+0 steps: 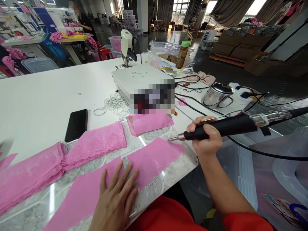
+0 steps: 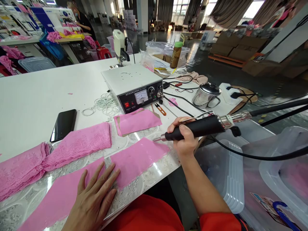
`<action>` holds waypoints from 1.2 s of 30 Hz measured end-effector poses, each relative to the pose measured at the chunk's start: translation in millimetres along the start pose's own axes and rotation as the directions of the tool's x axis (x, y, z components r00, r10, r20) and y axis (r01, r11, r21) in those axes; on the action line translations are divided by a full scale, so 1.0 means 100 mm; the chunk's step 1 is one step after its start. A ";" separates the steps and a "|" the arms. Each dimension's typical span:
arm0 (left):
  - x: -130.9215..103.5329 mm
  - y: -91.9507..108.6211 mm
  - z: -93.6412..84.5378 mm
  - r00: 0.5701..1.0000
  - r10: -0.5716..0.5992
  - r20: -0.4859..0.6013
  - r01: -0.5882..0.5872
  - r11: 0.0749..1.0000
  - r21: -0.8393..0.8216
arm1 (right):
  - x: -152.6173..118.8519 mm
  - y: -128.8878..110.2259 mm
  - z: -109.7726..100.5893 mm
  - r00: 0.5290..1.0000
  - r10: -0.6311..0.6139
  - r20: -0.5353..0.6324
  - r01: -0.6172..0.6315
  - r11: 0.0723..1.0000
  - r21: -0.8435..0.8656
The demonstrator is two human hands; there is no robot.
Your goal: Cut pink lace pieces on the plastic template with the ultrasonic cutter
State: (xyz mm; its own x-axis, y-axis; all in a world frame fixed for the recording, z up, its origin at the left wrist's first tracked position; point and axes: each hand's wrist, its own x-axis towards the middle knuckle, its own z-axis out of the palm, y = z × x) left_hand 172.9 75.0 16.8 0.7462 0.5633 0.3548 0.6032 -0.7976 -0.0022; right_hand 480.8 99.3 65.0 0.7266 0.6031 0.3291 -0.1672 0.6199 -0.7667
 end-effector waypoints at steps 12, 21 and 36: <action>0.00 0.01 0.00 1.000 0.007 0.006 -0.007 1.000 0.005 | -0.03 -0.04 -0.09 0.999 0.028 -0.014 -0.029 0.999 -0.023; 0.00 0.01 0.01 1.000 0.002 -0.027 -0.002 1.000 -0.012 | -0.03 -0.02 -0.09 1.000 0.014 0.001 -0.014 0.999 -0.051; 0.00 -0.02 0.03 0.999 0.021 -0.033 -0.022 1.000 -0.019 | 0.05 -0.24 -0.36 0.995 -0.031 -0.093 0.025 0.997 -0.072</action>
State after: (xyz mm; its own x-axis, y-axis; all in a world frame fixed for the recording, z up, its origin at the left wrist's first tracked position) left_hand 172.9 77.2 14.0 0.7492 0.5390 0.3850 0.5814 -0.8135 0.0075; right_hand 512.4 69.3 65.4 0.7906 0.5339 0.3000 -0.1010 0.5968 -0.7960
